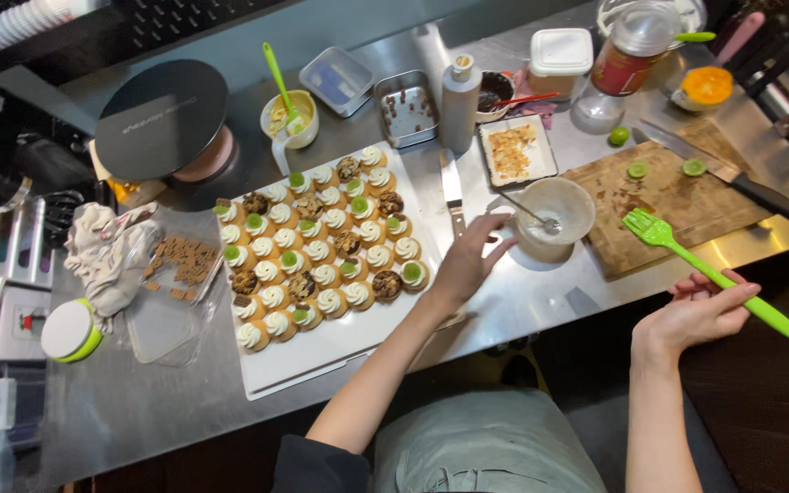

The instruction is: The person decorates a tray of small pastries by placing lime slices on top of the cream. They use a green silicone brush to pick up the slices and a knife to cut the limes on a wooden cutting board.

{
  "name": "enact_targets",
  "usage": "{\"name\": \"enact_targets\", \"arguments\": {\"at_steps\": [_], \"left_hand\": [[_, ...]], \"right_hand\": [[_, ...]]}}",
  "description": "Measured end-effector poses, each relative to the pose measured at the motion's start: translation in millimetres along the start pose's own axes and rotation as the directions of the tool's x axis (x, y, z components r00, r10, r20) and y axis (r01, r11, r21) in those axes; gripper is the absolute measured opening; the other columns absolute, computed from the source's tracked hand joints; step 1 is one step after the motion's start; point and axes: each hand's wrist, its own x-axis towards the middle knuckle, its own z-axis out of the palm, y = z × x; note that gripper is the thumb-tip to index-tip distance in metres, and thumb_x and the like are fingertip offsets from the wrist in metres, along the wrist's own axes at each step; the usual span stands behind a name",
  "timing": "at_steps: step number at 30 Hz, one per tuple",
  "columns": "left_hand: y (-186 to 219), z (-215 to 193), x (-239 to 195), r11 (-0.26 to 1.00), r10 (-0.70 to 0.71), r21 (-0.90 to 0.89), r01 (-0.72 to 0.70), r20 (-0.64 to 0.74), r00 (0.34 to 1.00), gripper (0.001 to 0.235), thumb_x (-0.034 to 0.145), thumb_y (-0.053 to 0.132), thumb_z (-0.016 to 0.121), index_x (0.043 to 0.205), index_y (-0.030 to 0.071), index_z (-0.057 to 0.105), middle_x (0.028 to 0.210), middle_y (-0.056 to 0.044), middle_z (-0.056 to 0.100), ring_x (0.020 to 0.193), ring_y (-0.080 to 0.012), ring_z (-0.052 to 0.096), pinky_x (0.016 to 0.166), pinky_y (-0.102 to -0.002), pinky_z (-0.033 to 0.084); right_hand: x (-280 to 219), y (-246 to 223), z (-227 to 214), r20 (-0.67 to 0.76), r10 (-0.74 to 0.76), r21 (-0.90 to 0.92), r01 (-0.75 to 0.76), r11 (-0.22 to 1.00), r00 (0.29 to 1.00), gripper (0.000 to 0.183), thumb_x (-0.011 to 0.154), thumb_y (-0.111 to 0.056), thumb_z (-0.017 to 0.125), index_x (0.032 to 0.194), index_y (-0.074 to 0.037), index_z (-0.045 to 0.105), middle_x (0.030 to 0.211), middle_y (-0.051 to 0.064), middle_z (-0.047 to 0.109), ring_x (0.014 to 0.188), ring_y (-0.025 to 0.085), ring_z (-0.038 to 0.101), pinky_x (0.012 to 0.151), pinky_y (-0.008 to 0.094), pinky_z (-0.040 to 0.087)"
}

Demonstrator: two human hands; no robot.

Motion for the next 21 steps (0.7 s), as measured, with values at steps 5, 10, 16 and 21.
{"name": "enact_targets", "arguments": {"at_steps": [5, 10, 16, 21], "left_hand": [[-2.5, 159.4, 52.3, 0.982, 0.184, -0.087, -0.169, 0.220, 0.958, 0.036, 0.119, 0.021, 0.064, 0.151, 0.004, 0.062, 0.149, -0.023, 0.072, 0.135, -0.0424, 0.072, 0.106, -0.054, 0.062], [-29.8, 291.3, 94.5, 0.971, 0.166, 0.085, -0.224, 0.433, 0.886, 0.055, 0.101, 0.001, 0.065, 0.156, 0.004, 0.056, 0.167, -0.025, 0.059, 0.147, -0.0466, 0.063, 0.101, -0.059, 0.058], [-49.9, 340.0, 123.2, 0.676, 0.316, 0.527, -0.515, 0.425, 0.848, 0.034, 0.103, 0.008, 0.068, 0.136, 0.008, 0.062, 0.149, -0.020, 0.059, 0.138, -0.0401, 0.065, 0.113, -0.045, 0.057], [-59.7, 351.2, 124.1, 0.598, 0.395, 0.650, -0.470, 0.271, 0.878, 0.008, 0.103, 0.020, 0.067, 0.109, 0.019, 0.070, 0.108, -0.003, 0.071, 0.105, -0.0229, 0.073, 0.080, -0.031, 0.061]], "right_hand": [[62.7, 4.0, 10.7, 0.086, 0.045, 0.065, -0.050, 0.997, 0.995, 0.038, 0.122, -0.044, 0.054, 0.125, -0.008, 0.064, 0.089, 0.006, 0.067, 0.080, 0.015, 0.069, 0.074, 0.028, 0.057], [120.5, 17.0, 16.1, 0.156, 0.063, -0.012, -0.062, 0.998, 0.986, 0.040, 0.126, -0.042, 0.050, 0.129, -0.005, 0.066, 0.095, 0.010, 0.070, 0.081, 0.016, 0.072, 0.077, 0.029, 0.064], [184.7, 54.6, 20.7, 0.260, 0.098, -0.144, -0.062, 0.988, 0.961, 0.041, 0.132, -0.044, 0.050, 0.136, -0.006, 0.065, 0.097, 0.013, 0.070, 0.080, 0.018, 0.074, 0.076, 0.030, 0.068], [220.9, 79.4, 27.3, 0.305, 0.112, -0.179, -0.059, 0.982, 0.946, 0.042, 0.135, -0.046, 0.049, 0.140, -0.008, 0.065, 0.099, 0.014, 0.072, 0.078, 0.018, 0.077, 0.073, 0.027, 0.070]]}}
